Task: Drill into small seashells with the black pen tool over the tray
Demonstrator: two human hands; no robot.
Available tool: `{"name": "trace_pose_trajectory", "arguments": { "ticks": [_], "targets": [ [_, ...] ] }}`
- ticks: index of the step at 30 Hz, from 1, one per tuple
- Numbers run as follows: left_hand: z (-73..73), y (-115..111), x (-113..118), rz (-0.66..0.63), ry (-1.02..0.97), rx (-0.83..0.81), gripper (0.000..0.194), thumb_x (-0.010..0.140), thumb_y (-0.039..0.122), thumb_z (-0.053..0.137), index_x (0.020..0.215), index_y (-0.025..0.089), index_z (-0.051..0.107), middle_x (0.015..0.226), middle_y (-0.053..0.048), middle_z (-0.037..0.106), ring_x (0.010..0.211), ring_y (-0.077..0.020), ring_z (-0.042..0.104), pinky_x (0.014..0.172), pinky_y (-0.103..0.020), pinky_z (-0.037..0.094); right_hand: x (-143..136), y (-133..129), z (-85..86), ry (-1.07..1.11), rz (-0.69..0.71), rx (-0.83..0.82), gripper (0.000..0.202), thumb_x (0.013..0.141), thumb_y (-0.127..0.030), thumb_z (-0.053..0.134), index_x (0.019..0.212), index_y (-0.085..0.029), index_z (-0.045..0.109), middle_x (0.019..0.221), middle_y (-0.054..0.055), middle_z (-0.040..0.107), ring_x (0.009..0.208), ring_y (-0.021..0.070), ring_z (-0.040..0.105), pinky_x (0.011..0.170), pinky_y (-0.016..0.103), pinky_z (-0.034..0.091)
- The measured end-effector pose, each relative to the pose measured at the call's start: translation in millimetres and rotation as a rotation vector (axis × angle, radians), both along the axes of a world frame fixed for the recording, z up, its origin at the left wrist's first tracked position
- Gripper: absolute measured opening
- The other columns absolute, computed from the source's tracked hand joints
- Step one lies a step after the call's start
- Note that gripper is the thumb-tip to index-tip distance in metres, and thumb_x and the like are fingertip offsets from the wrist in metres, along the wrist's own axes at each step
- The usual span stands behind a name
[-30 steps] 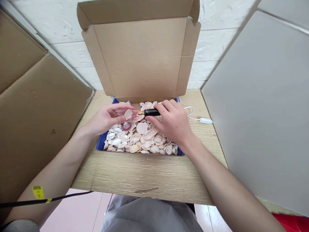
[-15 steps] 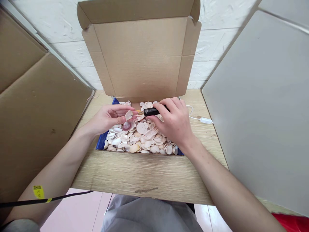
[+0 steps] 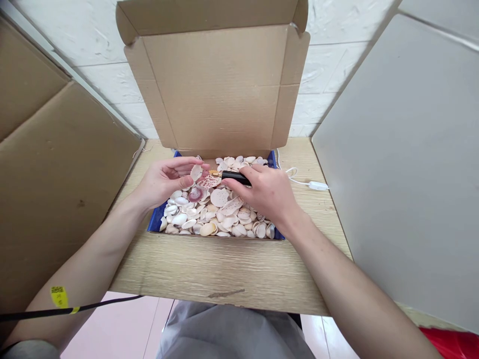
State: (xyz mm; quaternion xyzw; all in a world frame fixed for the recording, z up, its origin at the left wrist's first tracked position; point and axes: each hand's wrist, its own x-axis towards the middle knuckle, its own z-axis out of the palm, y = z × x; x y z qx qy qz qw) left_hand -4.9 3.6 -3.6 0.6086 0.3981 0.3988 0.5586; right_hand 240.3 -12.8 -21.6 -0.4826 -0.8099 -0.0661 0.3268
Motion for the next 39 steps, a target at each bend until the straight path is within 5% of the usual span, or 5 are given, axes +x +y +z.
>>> {"name": "trace_pose_trajectory", "arguments": {
  "ticks": [14,26,29,36,39],
  "targets": [
    [-0.9,0,1,-0.002,0.012,0.024,0.039,0.075,0.031,0.080,0.110,0.019,0.071,0.113,-0.007,0.074,0.105,-0.0246,0.070,0.087,-0.033,0.057,-1,-1,4.7,-0.072,-0.001,0.287,0.037,0.089,-0.051,0.060,0.077,-0.017,0.068,0.068,0.003,0.067,0.059,0.0129,0.058,0.051,0.026,0.035],
    [5.1,-1,0,-0.094,-0.007,-0.115,0.038,0.075,0.036,0.080,0.107,0.017,0.073,0.099,-0.011,0.077,0.075,-0.0199,0.072,0.059,-0.027,0.056,5,2,6.6,-0.069,0.155,0.405,0.026,0.085,-0.039,0.068,0.100,-0.018,0.064,0.086,0.007,0.069,0.076,0.0197,0.059,0.067,0.034,0.046],
    [7.4,-4,3,-0.057,0.015,-0.092,0.039,0.073,0.037,0.081,0.104,0.016,0.074,0.095,-0.011,0.077,0.070,-0.0194,0.072,0.057,-0.028,0.056,4,3,6.5,-0.062,0.136,0.395,0.026,0.085,-0.039,0.069,0.098,-0.017,0.064,0.086,0.007,0.069,0.076,0.0197,0.059,0.068,0.034,0.047],
    [6.5,-5,5,0.029,0.077,0.011,0.039,0.068,0.029,0.083,0.104,0.016,0.074,0.106,-0.008,0.076,0.093,-0.0252,0.072,0.077,-0.035,0.060,0,2,4.2,-0.024,0.091,0.283,0.031,0.088,-0.047,0.063,0.088,-0.016,0.065,0.077,0.006,0.068,0.072,0.0173,0.061,0.063,0.029,0.046],
    [5.2,-5,7,0.042,0.067,0.023,0.038,0.067,0.026,0.083,0.103,0.016,0.074,0.105,-0.009,0.076,0.088,-0.0230,0.072,0.071,-0.032,0.060,0,2,2.9,-0.031,0.089,0.246,0.033,0.089,-0.049,0.060,0.084,-0.016,0.065,0.074,0.005,0.068,0.067,0.0161,0.061,0.059,0.028,0.043]
  ]
}}
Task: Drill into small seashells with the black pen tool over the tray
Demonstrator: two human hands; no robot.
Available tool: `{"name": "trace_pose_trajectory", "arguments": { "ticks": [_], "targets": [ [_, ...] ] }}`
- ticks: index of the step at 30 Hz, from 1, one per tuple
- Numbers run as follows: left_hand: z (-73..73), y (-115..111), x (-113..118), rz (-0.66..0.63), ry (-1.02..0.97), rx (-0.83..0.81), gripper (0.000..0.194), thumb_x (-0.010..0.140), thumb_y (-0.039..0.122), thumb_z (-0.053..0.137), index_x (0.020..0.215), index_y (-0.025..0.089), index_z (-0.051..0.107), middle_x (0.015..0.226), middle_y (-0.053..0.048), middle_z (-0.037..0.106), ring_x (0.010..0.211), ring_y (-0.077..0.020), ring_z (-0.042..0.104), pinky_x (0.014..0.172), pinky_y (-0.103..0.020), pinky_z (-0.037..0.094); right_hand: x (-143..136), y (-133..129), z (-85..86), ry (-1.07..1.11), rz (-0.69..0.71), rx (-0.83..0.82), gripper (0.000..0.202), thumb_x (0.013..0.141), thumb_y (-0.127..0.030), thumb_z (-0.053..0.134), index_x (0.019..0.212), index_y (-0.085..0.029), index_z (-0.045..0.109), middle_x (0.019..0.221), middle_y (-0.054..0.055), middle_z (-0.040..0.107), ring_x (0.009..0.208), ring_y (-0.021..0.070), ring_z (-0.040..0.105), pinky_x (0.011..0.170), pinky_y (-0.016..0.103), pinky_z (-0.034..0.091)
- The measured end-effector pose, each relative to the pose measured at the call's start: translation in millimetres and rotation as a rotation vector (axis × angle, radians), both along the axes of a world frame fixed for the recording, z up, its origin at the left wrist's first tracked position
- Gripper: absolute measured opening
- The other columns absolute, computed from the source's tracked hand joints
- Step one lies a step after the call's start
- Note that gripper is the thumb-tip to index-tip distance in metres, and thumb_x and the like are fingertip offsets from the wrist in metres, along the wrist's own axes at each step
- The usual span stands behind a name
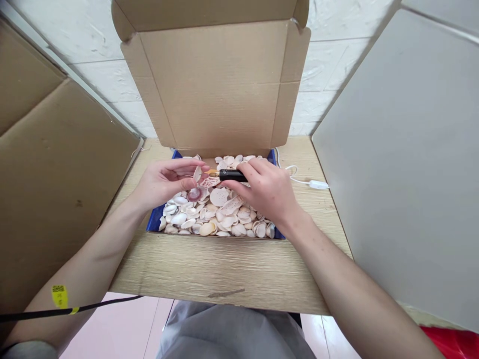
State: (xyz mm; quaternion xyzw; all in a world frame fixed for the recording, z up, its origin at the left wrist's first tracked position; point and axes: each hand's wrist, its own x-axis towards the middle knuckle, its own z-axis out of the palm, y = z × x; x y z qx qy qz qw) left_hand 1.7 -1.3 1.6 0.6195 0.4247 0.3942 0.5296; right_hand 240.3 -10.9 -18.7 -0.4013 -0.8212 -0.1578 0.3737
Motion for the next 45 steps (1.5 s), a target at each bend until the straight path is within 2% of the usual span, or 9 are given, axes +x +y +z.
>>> {"name": "trace_pose_trajectory", "arguments": {
  "ticks": [5,8,14,19,24,29,36,42,45],
  "targets": [
    [0.2,-2.8,4.5,-0.060,-0.086,-0.065,0.033,0.069,0.021,0.081,0.101,0.015,0.074,0.085,-0.005,0.074,0.053,-0.0106,0.061,0.045,-0.022,0.050,0.5,-0.1,-1.7,-0.032,0.002,-0.058,0.038,0.091,-0.052,0.056,0.082,-0.017,0.066,0.073,0.004,0.067,0.064,0.0151,0.060,0.055,0.027,0.039],
    [1.0,-3.8,5.6,-0.074,-0.096,-0.076,0.033,0.069,0.021,0.082,0.100,0.015,0.075,0.073,-0.002,0.070,0.052,-0.0105,0.060,0.046,-0.022,0.049,0.2,0.0,-2.4,-0.035,0.004,-0.082,0.040,0.092,-0.054,0.054,0.083,-0.017,0.066,0.073,0.004,0.067,0.064,0.0153,0.060,0.055,0.027,0.038],
    [0.8,-4.9,7.1,-0.057,-0.106,-0.079,0.032,0.067,0.022,0.083,0.098,0.017,0.077,0.068,-0.001,0.068,0.052,-0.0112,0.058,0.044,-0.023,0.046,0.0,-0.6,-3.7,-0.037,0.017,-0.138,0.043,0.093,-0.056,0.049,0.084,-0.017,0.065,0.074,0.005,0.067,0.064,0.0158,0.059,0.056,0.027,0.037],
    [-0.8,-6.3,8.5,-0.052,-0.115,-0.085,0.033,0.066,0.021,0.083,0.098,0.017,0.078,0.073,-0.003,0.068,0.054,-0.0112,0.057,0.044,-0.023,0.045,0.3,-1.2,-3.4,-0.046,0.025,-0.158,0.042,0.093,-0.054,0.049,0.083,-0.017,0.063,0.071,0.004,0.065,0.063,0.0157,0.059,0.055,0.027,0.036],
    [-1.6,-7.5,9.0,-0.058,-0.081,-0.082,0.037,0.064,0.020,0.084,0.100,0.018,0.077,0.082,-0.004,0.070,0.064,-0.0132,0.060,0.054,-0.025,0.052,-0.2,-2.6,-0.1,-0.055,0.065,-0.186,0.038,0.094,-0.052,0.051,0.087,-0.017,0.063,0.075,0.004,0.067,0.066,0.0166,0.061,0.056,0.027,0.038],
    [-2.1,-7.4,9.8,-0.025,-0.081,-0.068,0.034,0.067,0.020,0.082,0.101,0.018,0.077,0.078,-0.003,0.068,0.056,-0.0109,0.057,0.046,-0.024,0.048,-0.6,-3.6,1.7,-0.079,0.105,-0.265,0.026,0.094,-0.039,0.051,0.097,-0.016,0.063,0.085,0.006,0.069,0.074,0.0188,0.063,0.061,0.029,0.041],
    [-3.9,-7.9,9.7,0.004,-0.069,-0.054,0.036,0.065,0.021,0.084,0.100,0.018,0.077,0.079,-0.003,0.068,0.057,-0.0114,0.058,0.046,-0.024,0.049,-0.9,-3.4,-0.8,-0.096,0.091,-0.228,0.026,0.095,-0.040,0.051,0.097,-0.017,0.061,0.088,0.007,0.071,0.074,0.0191,0.064,0.061,0.030,0.043],
    [-2.5,-8.3,9.5,-0.004,-0.112,-0.091,0.055,0.064,0.022,0.086,0.116,0.023,0.071,0.106,-0.009,0.071,0.065,-0.0130,0.062,0.047,-0.022,0.049,-1.2,-3.8,1.3,-0.064,0.090,-0.177,0.023,0.094,-0.038,0.054,0.098,-0.016,0.062,0.086,0.007,0.071,0.075,0.0188,0.065,0.061,0.029,0.043],
    [-1.4,-8.4,10.6,-0.004,-0.125,-0.098,0.051,0.063,0.022,0.086,0.113,0.020,0.073,0.101,-0.008,0.072,0.063,-0.0126,0.060,0.045,-0.022,0.046,-1.3,-3.7,2.0,-0.049,0.081,-0.182,0.023,0.094,-0.039,0.054,0.098,-0.017,0.062,0.084,0.006,0.070,0.074,0.0187,0.065,0.060,0.029,0.044]
  ]
}}
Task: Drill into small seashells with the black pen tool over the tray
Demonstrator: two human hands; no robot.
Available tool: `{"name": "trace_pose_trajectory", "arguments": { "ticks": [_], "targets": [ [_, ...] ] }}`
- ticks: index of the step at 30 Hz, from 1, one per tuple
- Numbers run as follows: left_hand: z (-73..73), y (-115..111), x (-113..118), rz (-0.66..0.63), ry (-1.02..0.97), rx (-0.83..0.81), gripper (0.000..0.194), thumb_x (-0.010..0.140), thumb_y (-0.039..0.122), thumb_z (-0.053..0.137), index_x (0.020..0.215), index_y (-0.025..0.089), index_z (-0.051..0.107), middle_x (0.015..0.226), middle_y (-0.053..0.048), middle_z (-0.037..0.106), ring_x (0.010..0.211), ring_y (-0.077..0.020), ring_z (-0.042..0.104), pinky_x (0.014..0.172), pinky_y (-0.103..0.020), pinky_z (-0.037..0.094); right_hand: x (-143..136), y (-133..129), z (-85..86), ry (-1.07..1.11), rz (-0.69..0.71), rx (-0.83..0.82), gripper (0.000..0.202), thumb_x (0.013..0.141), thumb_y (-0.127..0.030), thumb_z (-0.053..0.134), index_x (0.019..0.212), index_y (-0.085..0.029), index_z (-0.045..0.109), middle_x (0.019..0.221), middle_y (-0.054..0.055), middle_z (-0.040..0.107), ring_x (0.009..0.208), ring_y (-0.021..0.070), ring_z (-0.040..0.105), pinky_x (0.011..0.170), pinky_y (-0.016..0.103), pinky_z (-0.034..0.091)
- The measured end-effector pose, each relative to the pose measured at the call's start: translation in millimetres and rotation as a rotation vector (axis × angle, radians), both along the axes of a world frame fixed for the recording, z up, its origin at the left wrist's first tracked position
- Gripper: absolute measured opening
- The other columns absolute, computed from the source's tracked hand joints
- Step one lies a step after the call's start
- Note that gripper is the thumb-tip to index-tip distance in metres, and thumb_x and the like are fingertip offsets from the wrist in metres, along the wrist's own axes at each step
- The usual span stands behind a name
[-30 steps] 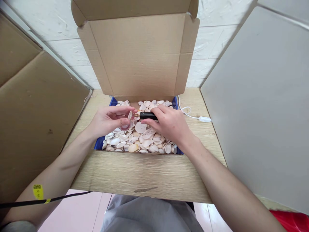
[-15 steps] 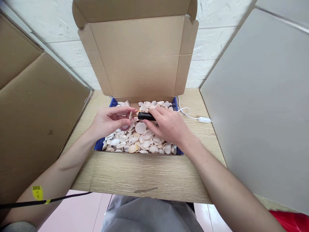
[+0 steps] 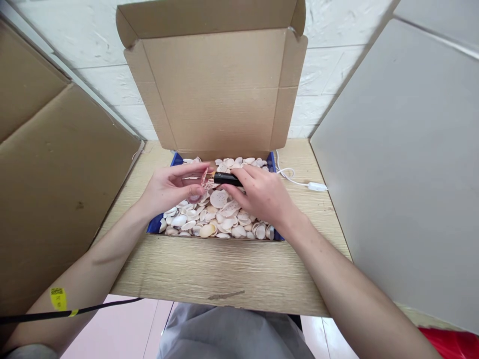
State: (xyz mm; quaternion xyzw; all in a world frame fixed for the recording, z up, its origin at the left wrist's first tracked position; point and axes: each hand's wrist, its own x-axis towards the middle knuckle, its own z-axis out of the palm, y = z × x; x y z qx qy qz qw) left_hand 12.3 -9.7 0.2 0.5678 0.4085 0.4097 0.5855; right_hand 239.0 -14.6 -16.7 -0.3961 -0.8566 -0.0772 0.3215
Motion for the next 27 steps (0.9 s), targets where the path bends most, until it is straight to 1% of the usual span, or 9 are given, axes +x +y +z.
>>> {"name": "trace_pose_trajectory", "arguments": {
  "ticks": [4,7,9,14,16,18,20,22,27],
  "targets": [
    [1.8,0.2,0.7,-0.007,0.014,0.066,0.030,0.072,0.026,0.080,0.101,0.018,0.076,0.101,-0.008,0.073,0.059,-0.0110,0.061,0.045,-0.022,0.045,-0.4,0.1,0.3,0.008,-0.008,-0.015,0.024,0.095,-0.040,0.052,0.098,-0.017,0.061,0.087,0.007,0.071,0.076,0.0191,0.065,0.062,0.029,0.045],
    [2.6,1.2,-0.7,-0.013,0.083,0.171,0.017,0.080,0.029,0.074,0.093,0.018,0.076,0.119,-0.010,0.070,0.086,-0.0185,0.070,0.056,-0.023,0.053,-0.5,0.2,0.2,0.013,-0.012,-0.007,0.025,0.095,-0.040,0.053,0.098,-0.017,0.062,0.088,0.007,0.071,0.076,0.0191,0.066,0.062,0.029,0.045],
    [2.6,2.3,-1.9,-0.012,0.120,0.207,0.017,0.083,0.030,0.071,0.095,0.018,0.075,0.123,-0.009,0.069,0.104,-0.0216,0.068,0.070,-0.025,0.057,-0.4,0.3,-0.1,0.015,-0.019,0.007,0.025,0.094,-0.041,0.054,0.099,-0.017,0.062,0.088,0.007,0.072,0.076,0.0189,0.066,0.062,0.029,0.045],
    [3.9,4.0,-1.0,0.033,0.143,0.167,0.035,0.081,0.033,0.074,0.110,0.016,0.069,0.118,-0.010,0.071,0.109,-0.0224,0.066,0.090,-0.031,0.055,-0.4,0.7,-1.4,0.026,-0.021,0.032,0.026,0.094,-0.041,0.054,0.099,-0.017,0.062,0.086,0.007,0.071,0.076,0.0192,0.065,0.063,0.029,0.046],
    [5.1,3.6,0.6,0.046,0.167,0.131,0.037,0.078,0.034,0.076,0.110,0.016,0.069,0.118,-0.010,0.071,0.103,-0.0225,0.067,0.077,-0.028,0.058,-0.4,0.8,-1.5,0.030,-0.024,0.031,0.026,0.094,-0.041,0.054,0.099,-0.017,0.062,0.087,0.008,0.072,0.076,0.0192,0.066,0.063,0.029,0.046],
    [5.9,3.0,1.9,0.041,0.174,0.068,0.040,0.076,0.036,0.077,0.110,0.016,0.069,0.108,-0.009,0.072,0.079,-0.0176,0.068,0.056,-0.024,0.054,-0.3,0.7,-1.2,0.035,-0.024,0.030,0.025,0.094,-0.041,0.055,0.098,-0.018,0.062,0.089,0.008,0.072,0.077,0.0191,0.066,0.064,0.029,0.047],
    [6.1,2.6,2.4,0.009,0.145,-0.002,0.041,0.075,0.036,0.078,0.111,0.016,0.069,0.088,-0.006,0.072,0.056,-0.0108,0.059,0.044,-0.022,0.045,-0.3,0.7,-0.8,0.041,-0.016,0.031,0.024,0.093,-0.040,0.055,0.099,-0.017,0.062,0.089,0.008,0.072,0.077,0.0192,0.066,0.064,0.029,0.047],
    [5.8,2.8,1.8,-0.020,0.111,-0.035,0.038,0.076,0.034,0.078,0.108,0.016,0.070,0.075,-0.002,0.067,0.048,-0.0080,0.051,0.042,-0.022,0.043,-0.4,0.6,-0.4,0.051,-0.004,0.036,0.024,0.093,-0.039,0.056,0.099,-0.017,0.062,0.090,0.008,0.072,0.077,0.0193,0.067,0.064,0.029,0.048],
    [4.3,4.7,-3.4,-0.067,0.107,-0.011,0.037,0.081,0.040,0.072,0.111,0.018,0.070,0.075,-0.002,0.066,0.052,-0.0097,0.053,0.047,-0.024,0.043,-1.0,0.4,0.1,0.084,0.010,0.053,0.023,0.092,-0.038,0.058,0.099,-0.016,0.062,0.089,0.008,0.072,0.077,0.0195,0.067,0.066,0.030,0.050]
  ]
}}
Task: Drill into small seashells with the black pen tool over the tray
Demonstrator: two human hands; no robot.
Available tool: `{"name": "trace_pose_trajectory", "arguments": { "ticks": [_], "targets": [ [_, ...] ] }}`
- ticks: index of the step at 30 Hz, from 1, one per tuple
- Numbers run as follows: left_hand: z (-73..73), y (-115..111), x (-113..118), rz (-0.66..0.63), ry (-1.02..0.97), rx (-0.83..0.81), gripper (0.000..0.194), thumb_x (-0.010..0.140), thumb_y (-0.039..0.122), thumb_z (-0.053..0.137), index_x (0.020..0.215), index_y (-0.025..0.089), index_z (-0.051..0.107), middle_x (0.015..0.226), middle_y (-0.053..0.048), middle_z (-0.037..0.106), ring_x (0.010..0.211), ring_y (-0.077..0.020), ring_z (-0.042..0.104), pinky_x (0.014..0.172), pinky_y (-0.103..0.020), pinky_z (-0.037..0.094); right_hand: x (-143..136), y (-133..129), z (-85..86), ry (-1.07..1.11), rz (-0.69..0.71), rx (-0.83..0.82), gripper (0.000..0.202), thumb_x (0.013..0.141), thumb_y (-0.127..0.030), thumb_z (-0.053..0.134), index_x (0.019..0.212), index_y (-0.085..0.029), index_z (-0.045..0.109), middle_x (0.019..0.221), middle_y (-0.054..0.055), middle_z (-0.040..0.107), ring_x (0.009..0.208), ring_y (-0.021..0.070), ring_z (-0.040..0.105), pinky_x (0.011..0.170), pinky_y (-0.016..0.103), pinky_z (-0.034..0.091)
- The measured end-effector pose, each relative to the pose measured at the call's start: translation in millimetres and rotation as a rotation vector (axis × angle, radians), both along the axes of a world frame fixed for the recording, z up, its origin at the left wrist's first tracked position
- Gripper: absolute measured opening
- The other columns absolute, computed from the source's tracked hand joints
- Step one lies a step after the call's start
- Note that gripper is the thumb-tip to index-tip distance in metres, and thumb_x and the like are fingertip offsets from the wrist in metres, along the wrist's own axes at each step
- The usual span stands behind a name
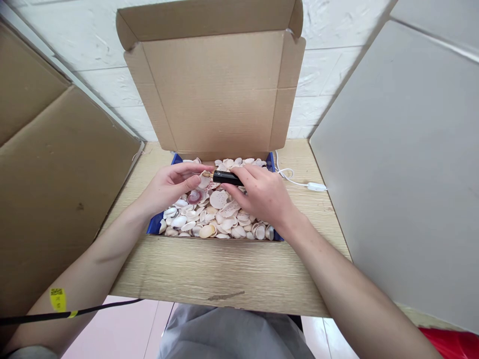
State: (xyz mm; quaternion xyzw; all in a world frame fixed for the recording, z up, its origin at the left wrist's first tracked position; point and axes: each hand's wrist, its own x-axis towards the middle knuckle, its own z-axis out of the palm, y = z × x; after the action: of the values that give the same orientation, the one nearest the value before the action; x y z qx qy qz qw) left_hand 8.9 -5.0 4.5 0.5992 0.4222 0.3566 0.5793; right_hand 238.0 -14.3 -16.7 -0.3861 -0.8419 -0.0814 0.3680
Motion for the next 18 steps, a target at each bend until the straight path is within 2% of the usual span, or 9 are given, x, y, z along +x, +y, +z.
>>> {"name": "trace_pose_trajectory", "arguments": {
  "ticks": [5,10,18],
  "targets": [
    [-1.9,1.6,-3.9,-0.039,0.021,0.051,0.040,0.085,0.046,0.067,0.116,0.020,0.069,0.092,-0.005,0.071,0.059,-0.0101,0.057,0.055,-0.025,0.046,-0.1,-0.2,0.7,0.018,0.009,0.001,0.024,0.091,-0.037,0.059,0.099,-0.015,0.063,0.086,0.008,0.071,0.077,0.0192,0.066,0.066,0.029,0.049],
    [-1.8,1.2,-3.0,-0.083,-0.064,-0.011,0.037,0.083,0.039,0.072,0.115,0.020,0.066,0.084,-0.005,0.069,0.057,-0.0107,0.056,0.048,-0.023,0.042,0.2,-0.3,1.1,0.020,0.006,0.015,0.022,0.092,-0.037,0.059,0.100,-0.016,0.062,0.087,0.007,0.072,0.077,0.0189,0.067,0.067,0.029,0.050],
    [-1.6,1.3,-1.5,-0.080,-0.095,-0.029,0.028,0.081,0.030,0.074,0.105,0.017,0.067,0.098,-0.007,0.069,0.058,-0.0096,0.059,0.047,-0.021,0.044,1.0,-0.3,0.6,-0.001,0.033,0.008,0.023,0.092,-0.038,0.058,0.100,-0.016,0.062,0.087,0.007,0.072,0.075,0.0188,0.067,0.063,0.029,0.050]
  ]
}}
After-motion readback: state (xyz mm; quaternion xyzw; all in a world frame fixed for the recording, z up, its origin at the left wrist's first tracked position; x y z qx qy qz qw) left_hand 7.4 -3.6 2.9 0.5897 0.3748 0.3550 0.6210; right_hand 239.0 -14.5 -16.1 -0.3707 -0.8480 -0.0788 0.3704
